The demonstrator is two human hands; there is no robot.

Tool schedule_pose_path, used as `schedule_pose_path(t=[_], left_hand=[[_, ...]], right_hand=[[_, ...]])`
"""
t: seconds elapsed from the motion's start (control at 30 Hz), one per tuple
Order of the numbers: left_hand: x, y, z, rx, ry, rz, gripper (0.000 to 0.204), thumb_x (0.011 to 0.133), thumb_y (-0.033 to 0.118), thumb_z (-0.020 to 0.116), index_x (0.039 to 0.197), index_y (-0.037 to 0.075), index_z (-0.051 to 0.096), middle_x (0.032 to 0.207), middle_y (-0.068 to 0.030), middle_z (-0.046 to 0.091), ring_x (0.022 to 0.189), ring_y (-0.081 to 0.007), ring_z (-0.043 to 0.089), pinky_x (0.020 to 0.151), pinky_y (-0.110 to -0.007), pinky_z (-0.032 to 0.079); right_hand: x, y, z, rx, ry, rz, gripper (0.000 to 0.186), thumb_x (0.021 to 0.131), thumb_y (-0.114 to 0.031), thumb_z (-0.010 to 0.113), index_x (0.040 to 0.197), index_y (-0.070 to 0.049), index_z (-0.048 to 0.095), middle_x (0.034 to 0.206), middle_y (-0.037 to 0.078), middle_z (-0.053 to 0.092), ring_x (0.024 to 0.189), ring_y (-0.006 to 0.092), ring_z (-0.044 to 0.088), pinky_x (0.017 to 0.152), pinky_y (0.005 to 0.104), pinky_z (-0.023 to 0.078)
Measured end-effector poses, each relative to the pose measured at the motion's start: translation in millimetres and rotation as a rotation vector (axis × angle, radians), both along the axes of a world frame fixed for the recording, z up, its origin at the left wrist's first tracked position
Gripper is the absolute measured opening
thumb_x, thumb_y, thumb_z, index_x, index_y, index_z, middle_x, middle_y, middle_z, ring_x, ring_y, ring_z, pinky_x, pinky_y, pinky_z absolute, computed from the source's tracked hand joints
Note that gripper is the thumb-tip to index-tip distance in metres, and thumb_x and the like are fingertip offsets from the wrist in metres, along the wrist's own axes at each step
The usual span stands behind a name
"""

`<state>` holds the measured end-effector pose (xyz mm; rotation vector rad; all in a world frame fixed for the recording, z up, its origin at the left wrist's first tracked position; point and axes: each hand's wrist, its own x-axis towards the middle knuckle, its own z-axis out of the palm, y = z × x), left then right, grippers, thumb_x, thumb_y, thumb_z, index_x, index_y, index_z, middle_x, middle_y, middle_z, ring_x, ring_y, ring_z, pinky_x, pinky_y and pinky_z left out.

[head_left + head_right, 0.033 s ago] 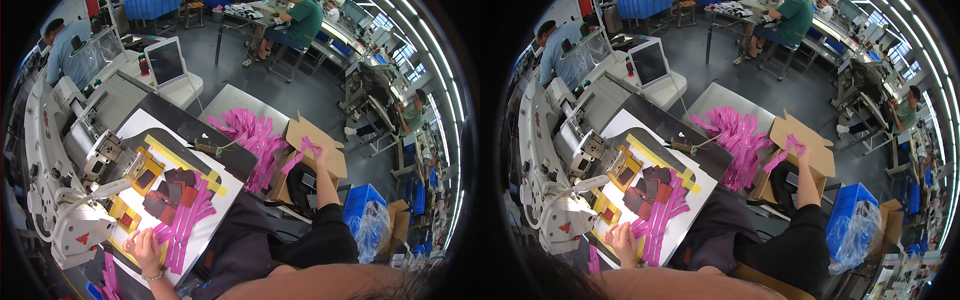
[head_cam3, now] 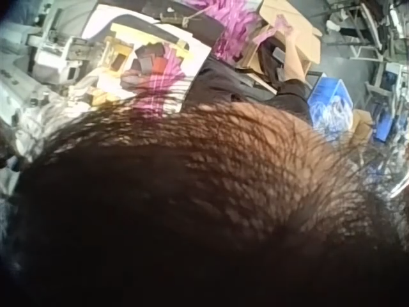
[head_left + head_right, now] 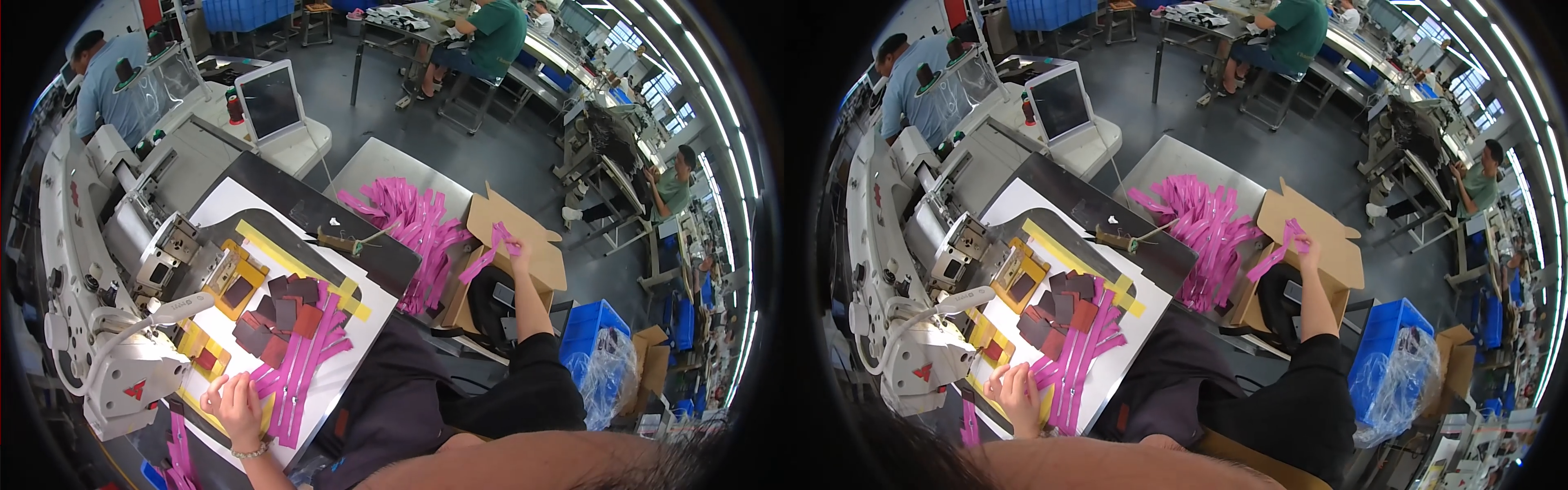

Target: Sewing together pink fabric or leather straps using an industrial sewing machine.

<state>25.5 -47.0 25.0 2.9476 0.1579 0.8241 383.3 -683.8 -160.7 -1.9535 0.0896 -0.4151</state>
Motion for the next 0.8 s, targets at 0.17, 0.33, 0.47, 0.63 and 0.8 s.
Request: schedule_pose_path(t=[0.17,0.33,0.47,0.63,0.8], left_hand=[[-6,0,3,-0.01,0.014,0.029,0.011,0.082,0.015,0.066,0.092,0.01,0.069,0.091,0.0006,0.067,0.099,-0.0209,0.055,0.092,-0.04,0.027],[-12,2,3,-0.016,0.01,0.032,0.012,0.081,0.014,0.067,0.091,0.01,0.069,0.091,0.0009,0.067,0.099,-0.0208,0.055,0.091,-0.039,0.027],[-8,1,2,-0.028,-0.002,0.014,0.012,0.08,0.014,0.068,0.092,0.01,0.069,0.09,0.0012,0.067,0.099,-0.0206,0.055,0.09,-0.039,0.028],[-7,1,7,-0.013,-0.002,0.031,0.013,0.08,0.014,0.068,0.092,0.011,0.069,0.09,0.0012,0.067,0.098,-0.0205,0.056,0.09,-0.039,0.028],[-11,4,13,0.012,0.006,0.084,0.013,0.08,0.015,0.068,0.092,0.011,0.069,0.09,0.0012,0.067,0.098,-0.0202,0.056,0.091,-0.038,0.028]], right_hand=[[-31,53,-30,0.043,0.098,0.133,0.018,0.073,0.012,0.058,0.084,0.001,0.067,0.098,0.01,0.065,0.093,0.02,0.063,0.081,0.0315,0.051],[-58,92,-11,-0.449,0.104,0.105,0.023,0.077,0.012,0.051,0.09,-0.001,0.066,0.109,0.015,0.062,0.099,0.0266,0.063,0.086,0.0306,0.05],[-65,88,-7,-0.626,-0.019,0.041,0.031,0.075,0.014,0.046,0.091,-0.003,0.066,0.11,0.017,0.061,0.101,0.0314,0.061,0.088,0.0334,0.048],[-63,94,7,-0.532,0.021,-0.061,0.032,0.076,0.014,0.044,0.092,-0.003,0.066,0.105,0.015,0.061,0.098,0.0324,0.06,0.087,0.0372,0.047],[-49,120,33,-0.554,0.036,-0.039,0.027,0.079,0.009,0.048,0.094,-0.003,0.066,0.108,0.018,0.058,0.103,0.0358,0.056,0.09,0.0386,0.045]])
